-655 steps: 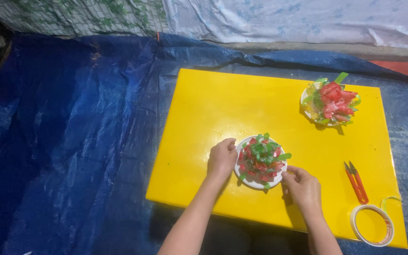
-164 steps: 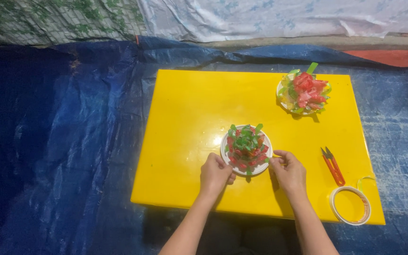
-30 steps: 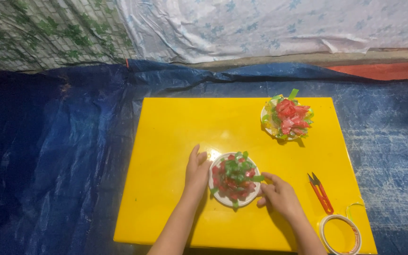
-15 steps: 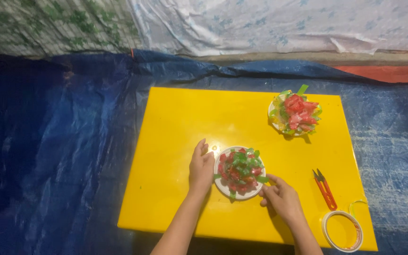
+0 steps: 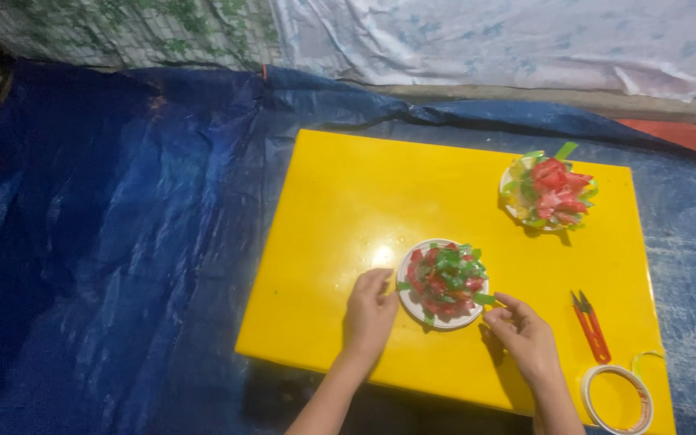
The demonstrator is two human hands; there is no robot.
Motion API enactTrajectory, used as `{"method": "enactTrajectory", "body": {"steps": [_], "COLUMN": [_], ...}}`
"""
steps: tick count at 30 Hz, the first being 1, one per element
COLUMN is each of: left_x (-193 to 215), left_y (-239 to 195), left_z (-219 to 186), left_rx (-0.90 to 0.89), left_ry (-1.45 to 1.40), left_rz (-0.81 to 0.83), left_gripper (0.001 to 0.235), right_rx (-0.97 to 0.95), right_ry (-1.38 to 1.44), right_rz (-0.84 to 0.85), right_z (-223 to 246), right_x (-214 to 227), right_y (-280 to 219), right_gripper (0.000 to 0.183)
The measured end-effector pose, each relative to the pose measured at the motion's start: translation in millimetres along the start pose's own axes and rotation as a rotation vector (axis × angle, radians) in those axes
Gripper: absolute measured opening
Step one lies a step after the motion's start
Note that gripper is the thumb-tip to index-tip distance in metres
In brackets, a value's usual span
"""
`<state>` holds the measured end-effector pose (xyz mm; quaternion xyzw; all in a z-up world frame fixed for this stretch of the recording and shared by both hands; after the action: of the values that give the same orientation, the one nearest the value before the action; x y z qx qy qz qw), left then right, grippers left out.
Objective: The person arranges red and green decorative pieces on a small white plate placed on a yellow table. They repeatedly adjust the placement of the pieces with both hands to form a symmetrical pattern. A second similar plate is visible nearby.
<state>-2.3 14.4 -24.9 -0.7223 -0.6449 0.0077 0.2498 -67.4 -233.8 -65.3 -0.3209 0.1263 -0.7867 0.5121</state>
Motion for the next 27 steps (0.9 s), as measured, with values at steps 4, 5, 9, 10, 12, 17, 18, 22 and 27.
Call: {"method": "enactTrajectory", "body": {"steps": [4,5,9,10,12,17,18,22,27], "left_x": [-4.7,-3.9,-2.3,-2.5,-2.6,-1.5,-2.6,0.8,3.7], "left_y": [0.5,1.1,6.1,7.0,8.6,8.8,9.5,-0.5,-15.6], "left_z": [1.6,-0.1,2.8,3.2,3.6,7.1,10.7,-13.2,-37.3], "left_rx": [-0.099,-0.022,0.080,0.084,0.080,0.089,0.086,0.188,0.165], "left_ry": [0.066,0.066,0.050,0.048,0.060,0.055,0.037,-0.006,-0.011], "left_rz": [0.034,0.031,-0.003,-0.006,0.019,0.016,0.022,0.042,0.064], "left_gripper": [0.040,0.044,0.046,0.046,0.045,0.041,0.042,0.048,0.054], "right_rx": [-0.002,-0.011,-0.056,-0.057,-0.047,-0.009,0.041,-0.057,0.145], "right_ry": [-0.081,-0.038,-0.068,-0.071,0.061,0.122,0.180,0.061,0.195], "right_rz": [-0.009,-0.009,-0.036,-0.032,-0.034,-0.024,-0.007,-0.044,-0.082], "right_z": [3.6,1.8,0.8,-2.2,-7.7,-40.2,-51.5,4.4,-20.9], "right_x": [-5.2,-6.6,-14.2,-15.2,-17.7,-21.9,-22.5,-24.4,-24.3], "right_y": [-2.5,-1.0,-3.2,-1.2,2.1,26.5,35.0,-8.4,14.7], "right_gripper": [0.056,0.056,0.063,0.063,0.062,0.069,0.070,0.065,0.057]}}
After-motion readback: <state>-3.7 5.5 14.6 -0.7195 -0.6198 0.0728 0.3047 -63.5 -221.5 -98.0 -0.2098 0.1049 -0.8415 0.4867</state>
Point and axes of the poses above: each hand's wrist, its own y-axis towards the middle knuckle, its own x-axis out of the back of the hand, z = x × y, the point moved 2 cm from there along y, towards the middle knuckle, and after that the axes turned 3 degrees about -y, right-handed, at the moved point
